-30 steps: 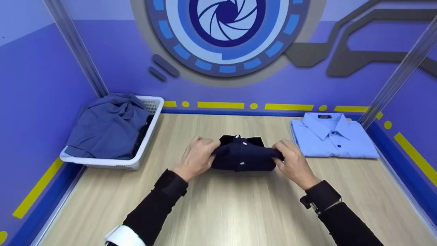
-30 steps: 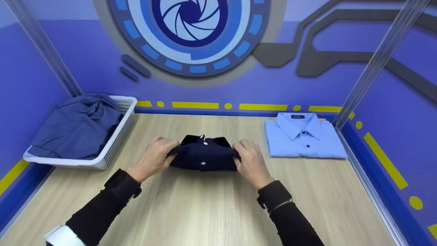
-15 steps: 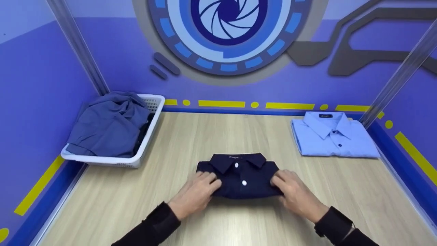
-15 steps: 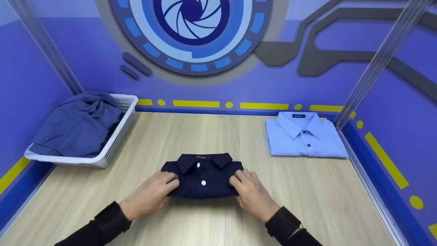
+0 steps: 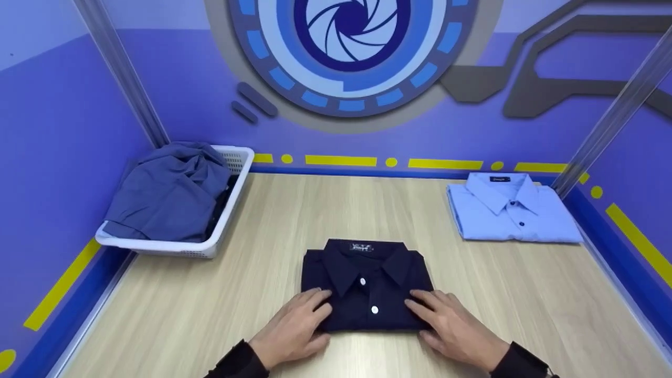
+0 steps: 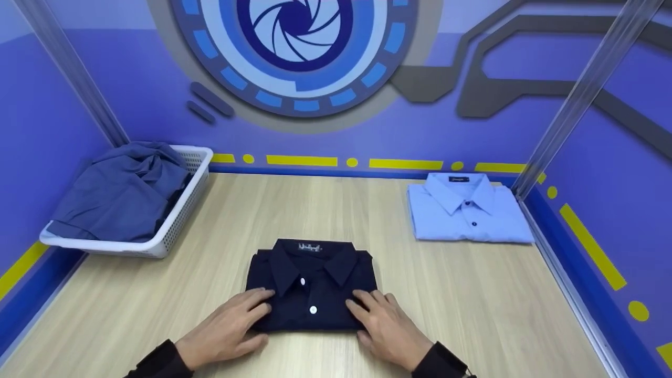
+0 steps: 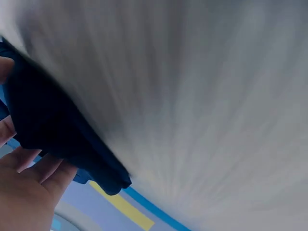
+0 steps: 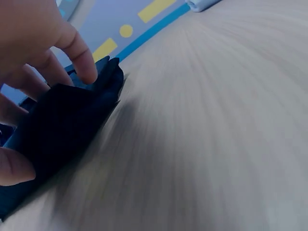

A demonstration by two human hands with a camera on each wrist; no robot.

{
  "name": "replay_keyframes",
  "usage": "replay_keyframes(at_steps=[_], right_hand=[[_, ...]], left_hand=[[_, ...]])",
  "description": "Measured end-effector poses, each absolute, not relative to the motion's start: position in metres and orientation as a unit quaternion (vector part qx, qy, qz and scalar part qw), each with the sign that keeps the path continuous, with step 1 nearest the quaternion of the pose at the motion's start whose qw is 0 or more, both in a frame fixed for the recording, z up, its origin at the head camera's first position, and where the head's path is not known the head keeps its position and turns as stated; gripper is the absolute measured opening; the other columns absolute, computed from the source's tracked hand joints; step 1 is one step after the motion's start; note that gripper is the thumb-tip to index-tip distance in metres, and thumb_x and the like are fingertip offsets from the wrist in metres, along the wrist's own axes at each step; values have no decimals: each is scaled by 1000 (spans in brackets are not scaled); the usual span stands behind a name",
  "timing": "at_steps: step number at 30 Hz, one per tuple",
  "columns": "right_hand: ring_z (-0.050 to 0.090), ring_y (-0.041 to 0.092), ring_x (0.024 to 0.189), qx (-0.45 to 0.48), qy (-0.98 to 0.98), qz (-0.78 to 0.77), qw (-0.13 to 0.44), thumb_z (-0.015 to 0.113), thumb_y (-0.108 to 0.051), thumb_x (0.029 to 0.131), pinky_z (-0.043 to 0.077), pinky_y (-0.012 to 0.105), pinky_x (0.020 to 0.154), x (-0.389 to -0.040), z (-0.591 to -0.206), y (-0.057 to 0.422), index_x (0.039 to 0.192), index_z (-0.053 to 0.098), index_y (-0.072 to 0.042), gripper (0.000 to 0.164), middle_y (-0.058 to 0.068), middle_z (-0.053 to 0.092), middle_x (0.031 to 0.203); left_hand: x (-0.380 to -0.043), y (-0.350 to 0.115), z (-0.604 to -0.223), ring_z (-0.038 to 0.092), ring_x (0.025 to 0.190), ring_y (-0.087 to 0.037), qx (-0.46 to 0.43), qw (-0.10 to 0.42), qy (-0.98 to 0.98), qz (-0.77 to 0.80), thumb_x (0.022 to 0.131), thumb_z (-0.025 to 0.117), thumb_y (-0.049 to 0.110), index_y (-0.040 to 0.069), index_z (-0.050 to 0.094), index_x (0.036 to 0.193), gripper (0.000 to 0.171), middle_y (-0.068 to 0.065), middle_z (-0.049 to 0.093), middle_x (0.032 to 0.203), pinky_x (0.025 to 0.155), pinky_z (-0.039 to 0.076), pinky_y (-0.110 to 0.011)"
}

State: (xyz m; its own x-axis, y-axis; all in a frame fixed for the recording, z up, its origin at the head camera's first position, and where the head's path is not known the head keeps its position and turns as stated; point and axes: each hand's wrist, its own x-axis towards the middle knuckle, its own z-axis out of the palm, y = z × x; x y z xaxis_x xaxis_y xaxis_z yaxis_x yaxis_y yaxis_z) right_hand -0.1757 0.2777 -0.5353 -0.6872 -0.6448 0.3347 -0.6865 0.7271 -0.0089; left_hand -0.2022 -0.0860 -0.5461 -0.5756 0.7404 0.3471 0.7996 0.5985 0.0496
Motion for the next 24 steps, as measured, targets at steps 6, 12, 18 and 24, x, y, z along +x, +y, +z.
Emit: replay_keyframes(at_steps=[6, 12, 18, 24], right_hand=[[55, 25, 114, 352, -922, 49, 156, 75, -30, 79, 46, 43, 83, -169, -540, 279, 133, 60, -11, 59, 11, 55, 136], [52, 26, 120, 350, -929, 47, 110, 71, -34, 85, 45, 46, 83, -165, -542, 280, 139, 55, -14, 59, 10, 50, 142], [52, 26, 120, 349, -929, 73, 100, 71, -35, 86, 45, 47, 82, -164, -540, 279, 136, 57, -12, 57, 11, 51, 141], [56, 22, 113, 338, -922, 162, 93, 69, -31, 90, 47, 46, 85, -174, -529, 281, 119, 68, -9, 36, 8, 61, 126]], left_hand=[[-197, -84, -547, 53, 123, -31, -418, 125, -895, -91, 96, 56, 37, 14, 60, 102, 23, -11, 55, 134, 101, 45, -45], [-195, -86, -547, 56, 120, -30, -421, 123, -894, -90, 96, 57, 30, 15, 63, 103, 18, -11, 58, 131, 98, 47, -44], [-195, -83, -543, 58, 116, -28, -408, 124, -899, -97, 95, 59, 28, 14, 66, 102, 17, -10, 61, 128, 95, 48, -43], [-198, -72, -524, 61, 99, -23, -359, 106, -916, -146, 93, 61, 24, 11, 69, 93, 15, -6, 66, 112, 83, 50, -38]])
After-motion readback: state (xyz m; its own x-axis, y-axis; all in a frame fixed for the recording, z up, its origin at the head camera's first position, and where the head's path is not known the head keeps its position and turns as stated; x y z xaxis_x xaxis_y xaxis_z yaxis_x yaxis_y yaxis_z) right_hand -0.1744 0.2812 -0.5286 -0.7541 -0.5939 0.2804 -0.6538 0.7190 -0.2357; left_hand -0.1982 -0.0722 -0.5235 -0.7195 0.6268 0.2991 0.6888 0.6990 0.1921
